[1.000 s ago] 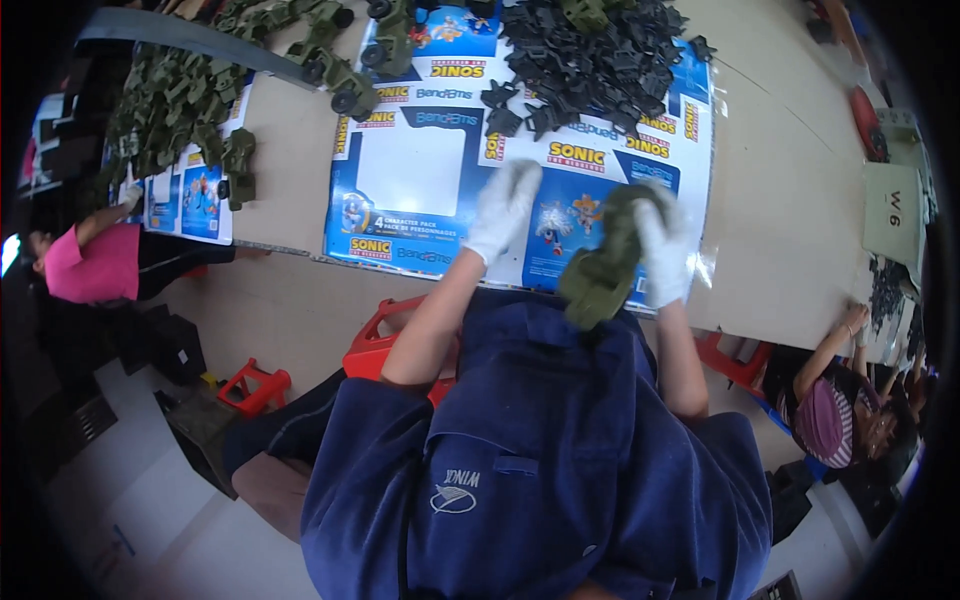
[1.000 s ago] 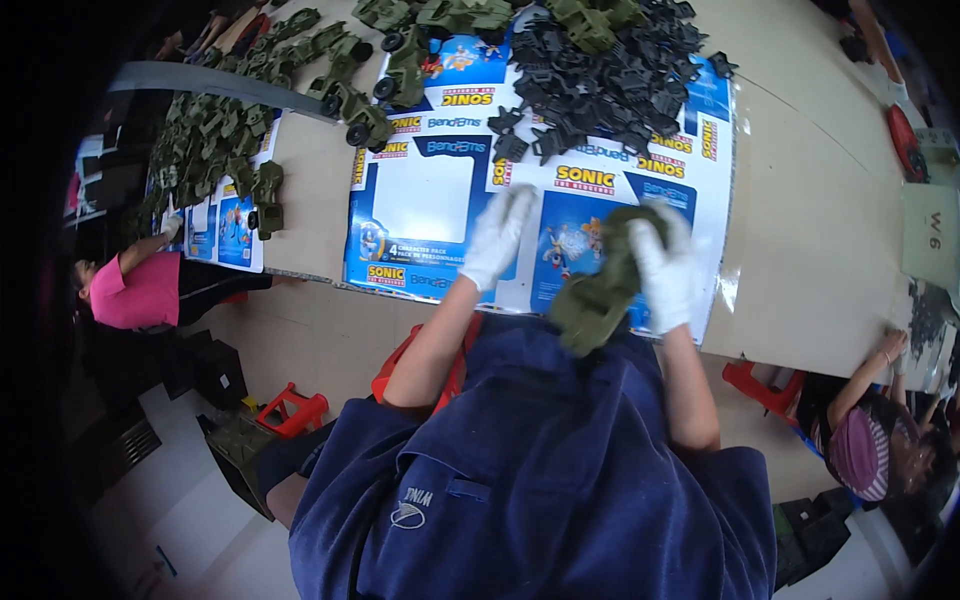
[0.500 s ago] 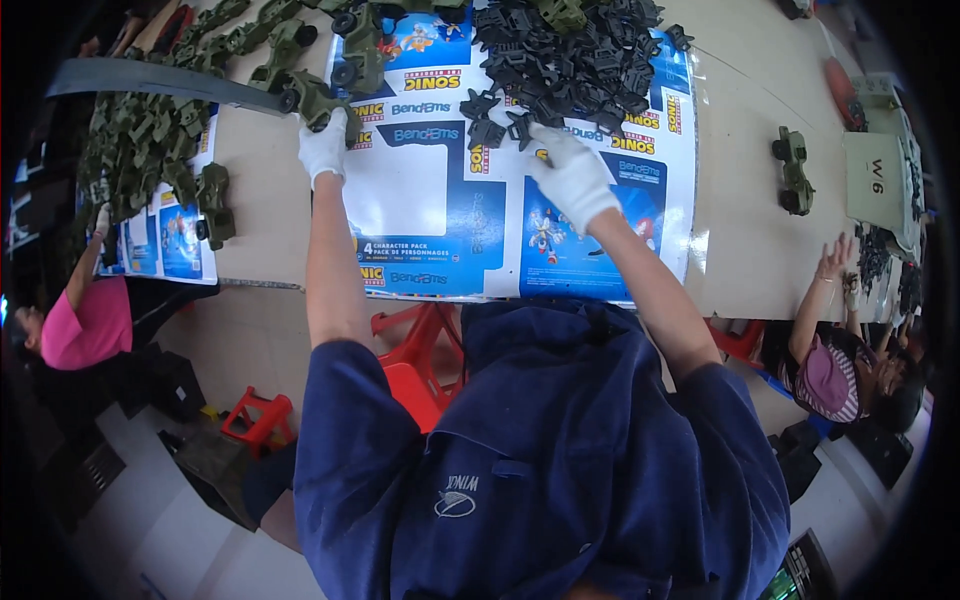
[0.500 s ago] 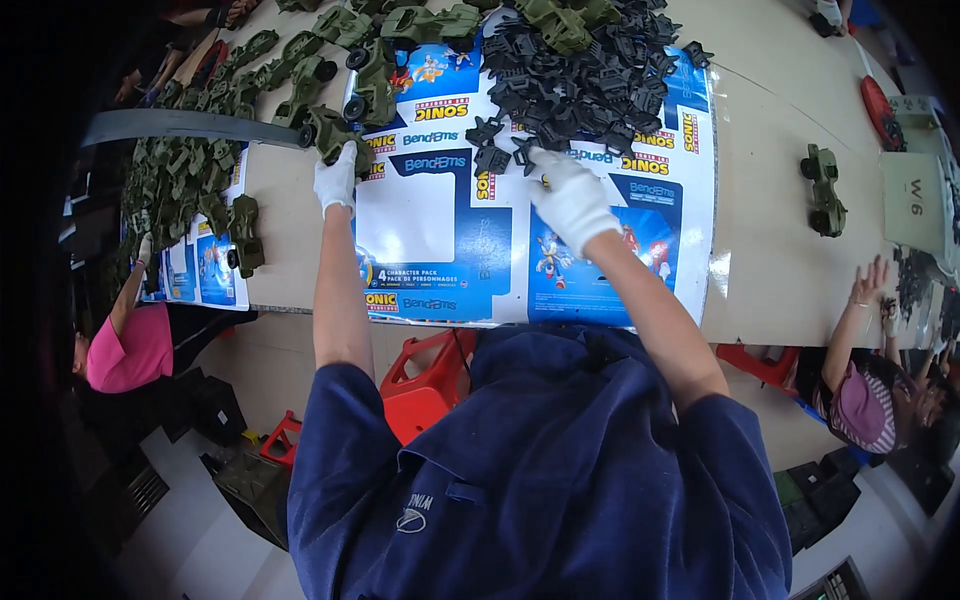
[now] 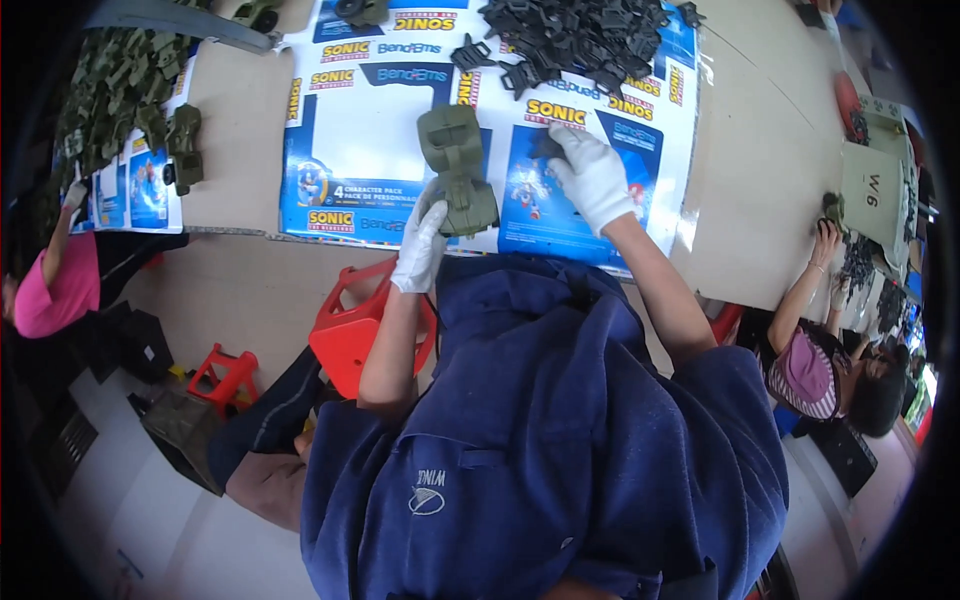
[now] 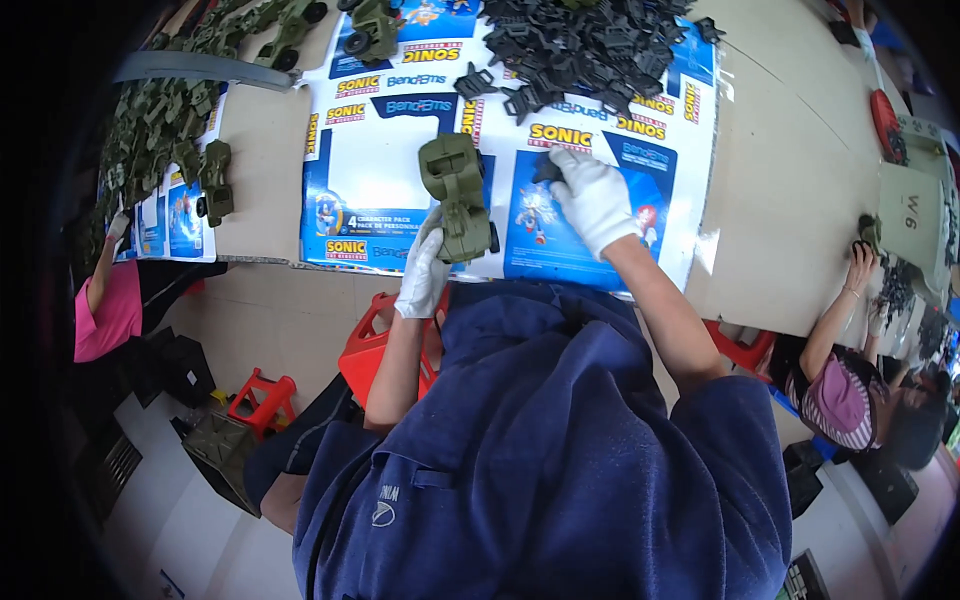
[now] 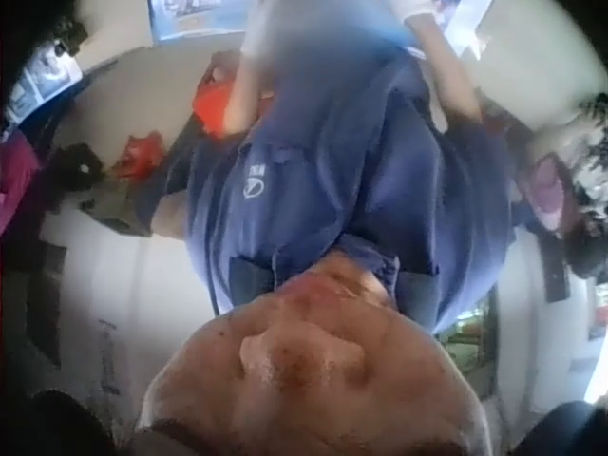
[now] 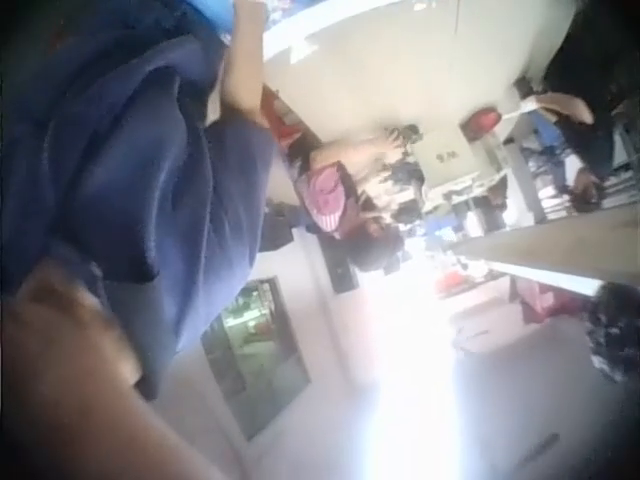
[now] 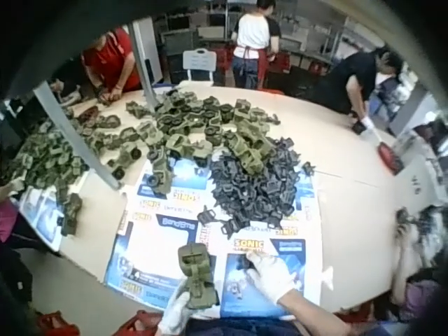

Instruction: Assembling plastic toy military vehicles by hand at a production line table.

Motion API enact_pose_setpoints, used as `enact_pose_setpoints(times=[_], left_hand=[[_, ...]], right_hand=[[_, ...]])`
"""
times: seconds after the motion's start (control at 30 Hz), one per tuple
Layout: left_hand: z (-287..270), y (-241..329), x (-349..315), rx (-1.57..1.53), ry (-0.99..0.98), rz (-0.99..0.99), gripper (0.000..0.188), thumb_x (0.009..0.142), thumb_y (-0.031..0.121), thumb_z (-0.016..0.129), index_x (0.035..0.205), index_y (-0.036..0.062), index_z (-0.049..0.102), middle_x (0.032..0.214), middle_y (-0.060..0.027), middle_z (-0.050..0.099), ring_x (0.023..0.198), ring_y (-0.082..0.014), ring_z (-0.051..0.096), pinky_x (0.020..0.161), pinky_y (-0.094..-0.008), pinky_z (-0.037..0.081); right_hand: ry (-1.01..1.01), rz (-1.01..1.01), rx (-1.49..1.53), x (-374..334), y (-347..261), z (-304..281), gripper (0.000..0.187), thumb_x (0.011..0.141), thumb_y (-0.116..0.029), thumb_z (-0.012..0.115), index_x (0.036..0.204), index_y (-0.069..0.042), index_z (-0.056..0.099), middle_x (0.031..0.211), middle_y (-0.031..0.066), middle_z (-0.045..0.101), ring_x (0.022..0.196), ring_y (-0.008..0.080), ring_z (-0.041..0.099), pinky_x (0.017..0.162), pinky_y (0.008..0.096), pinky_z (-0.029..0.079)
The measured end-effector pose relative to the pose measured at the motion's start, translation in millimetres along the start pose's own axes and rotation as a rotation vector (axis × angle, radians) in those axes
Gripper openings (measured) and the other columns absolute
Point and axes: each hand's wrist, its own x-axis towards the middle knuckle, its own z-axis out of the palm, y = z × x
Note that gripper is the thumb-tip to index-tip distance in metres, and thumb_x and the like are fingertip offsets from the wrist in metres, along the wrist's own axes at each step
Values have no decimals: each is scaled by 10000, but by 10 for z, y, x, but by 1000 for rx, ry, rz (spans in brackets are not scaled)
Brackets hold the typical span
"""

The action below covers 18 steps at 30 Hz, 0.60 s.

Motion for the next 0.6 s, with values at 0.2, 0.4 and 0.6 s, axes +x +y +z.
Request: enact_pose_setpoints(times=[0.2,0.4,0.6], left_hand=[[424,-124,-54,839,39,-27,667,959,458,620,1450,36,462,1341,-239,581,1257,-312,570,1035,-323,437],[1056,489,203,1719,-184,599,731,747,322,818,1384,110,530,1224,-90,651,1199,-269,578,1004,-401,450],[1208,263,696,2314,-670,343,1090,629,698,743,1495,140,386,1261,-85,600,1094,-260,622,982,-411,400]], right_hand=[[66,149,62,-572,547,-172,508,763,-78,730,1262,-60,637,1329,177,604,1141,327,624,984,364,502],[95,131,-20,-589,565,-287,592,761,-199,778,1317,-100,599,1370,158,580,1177,342,600,997,392,485],[8,55,-164,-534,629,-114,501,813,-222,733,1296,-149,622,1243,92,652,1037,295,644,868,399,509]])
